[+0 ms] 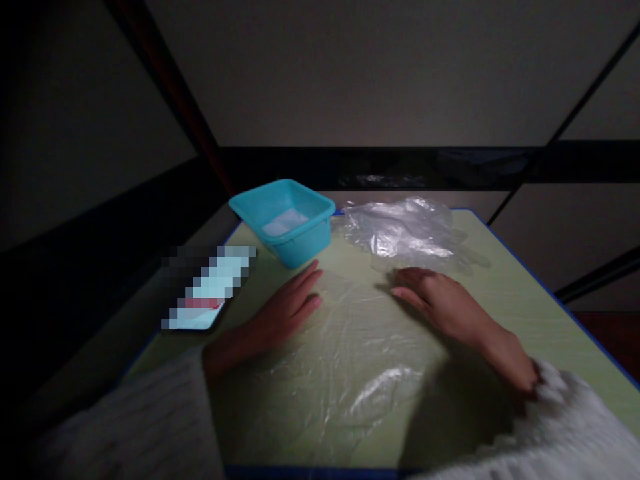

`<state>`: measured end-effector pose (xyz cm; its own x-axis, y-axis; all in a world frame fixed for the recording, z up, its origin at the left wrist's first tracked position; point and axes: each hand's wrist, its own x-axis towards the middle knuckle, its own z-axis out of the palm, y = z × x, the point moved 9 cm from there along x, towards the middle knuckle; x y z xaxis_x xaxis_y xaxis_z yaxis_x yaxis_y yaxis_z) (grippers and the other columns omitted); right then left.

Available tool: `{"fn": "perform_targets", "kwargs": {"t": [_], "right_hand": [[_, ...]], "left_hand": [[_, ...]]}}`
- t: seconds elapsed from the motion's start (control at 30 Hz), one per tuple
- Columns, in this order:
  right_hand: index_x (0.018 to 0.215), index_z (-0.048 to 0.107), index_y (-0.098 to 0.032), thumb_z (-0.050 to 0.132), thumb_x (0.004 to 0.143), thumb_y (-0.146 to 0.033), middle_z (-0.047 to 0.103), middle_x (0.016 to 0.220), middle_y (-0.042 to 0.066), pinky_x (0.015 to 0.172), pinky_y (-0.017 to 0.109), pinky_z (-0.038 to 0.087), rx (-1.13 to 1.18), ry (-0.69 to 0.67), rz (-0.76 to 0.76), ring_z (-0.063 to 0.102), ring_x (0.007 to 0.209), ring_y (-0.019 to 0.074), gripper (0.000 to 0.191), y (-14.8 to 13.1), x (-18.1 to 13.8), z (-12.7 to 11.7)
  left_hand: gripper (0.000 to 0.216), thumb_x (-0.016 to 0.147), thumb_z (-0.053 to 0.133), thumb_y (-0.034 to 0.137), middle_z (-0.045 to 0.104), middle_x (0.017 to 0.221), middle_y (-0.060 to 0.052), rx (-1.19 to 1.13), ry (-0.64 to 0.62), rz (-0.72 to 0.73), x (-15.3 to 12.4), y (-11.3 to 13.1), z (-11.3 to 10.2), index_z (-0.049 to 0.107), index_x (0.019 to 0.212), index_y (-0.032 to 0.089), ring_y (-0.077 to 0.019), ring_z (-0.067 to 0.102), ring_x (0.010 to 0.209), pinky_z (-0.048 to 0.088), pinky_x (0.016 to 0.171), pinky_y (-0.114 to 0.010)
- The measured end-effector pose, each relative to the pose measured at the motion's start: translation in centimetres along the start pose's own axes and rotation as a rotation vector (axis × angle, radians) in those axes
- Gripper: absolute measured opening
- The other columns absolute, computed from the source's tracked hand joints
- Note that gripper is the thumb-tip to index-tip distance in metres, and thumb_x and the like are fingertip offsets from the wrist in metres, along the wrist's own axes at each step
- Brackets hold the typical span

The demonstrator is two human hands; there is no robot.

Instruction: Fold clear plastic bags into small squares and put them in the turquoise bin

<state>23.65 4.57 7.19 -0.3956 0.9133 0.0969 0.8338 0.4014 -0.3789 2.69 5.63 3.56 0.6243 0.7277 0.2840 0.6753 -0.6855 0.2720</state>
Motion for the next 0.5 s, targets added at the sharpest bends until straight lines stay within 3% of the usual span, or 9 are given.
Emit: {"fn": "perform_targets", "kwargs": {"t": [0.1, 0.23, 0.5], "right_hand": [[0.101, 0.065, -0.017, 0.041, 0.092, -0.04, 0.068, 0.099, 0.011, 0.074, 0.037, 0.05, 0.015, 0.145, 0.022, 0.063, 0.086, 0.0256, 0.034, 0.0, 0.7, -1.1], [0.078, 0.062, -0.017, 0.038, 0.092, -0.035, 0.065, 0.083, 0.011, 0.065, 0.033, 0.046, -0.03, 0.121, -0.013, 0.06, 0.074, 0.0224, 0.033, -0.9, 1.1, -0.4], [0.081, 0.06, -0.017, 0.038, 0.091, -0.031, 0.064, 0.083, 0.011, 0.065, 0.032, 0.045, -0.052, 0.099, -0.018, 0.059, 0.073, 0.0213, 0.028, -1.4, 1.1, 0.5]], "left_hand": [[0.039, 0.095, 0.034, 0.03, 0.045, 0.139, -0.015, -0.082, 0.086, -0.078, 0.4, -1.5, -0.8, 0.045, 0.128, 0.013, -0.0233, 0.038, 0.132, 0.034, 0.109, -0.044], [0.033, 0.093, 0.036, 0.027, 0.053, 0.131, -0.013, -0.147, 0.058, -0.072, 1.1, -1.9, -0.7, 0.054, 0.117, 0.014, -0.0221, 0.043, 0.127, 0.035, 0.108, -0.044], [0.029, 0.092, 0.039, 0.026, 0.056, 0.128, -0.011, -0.376, 0.077, -0.09, 1.3, -2.6, 0.1, 0.057, 0.112, 0.016, -0.0196, 0.047, 0.124, 0.034, 0.108, -0.043]]}}
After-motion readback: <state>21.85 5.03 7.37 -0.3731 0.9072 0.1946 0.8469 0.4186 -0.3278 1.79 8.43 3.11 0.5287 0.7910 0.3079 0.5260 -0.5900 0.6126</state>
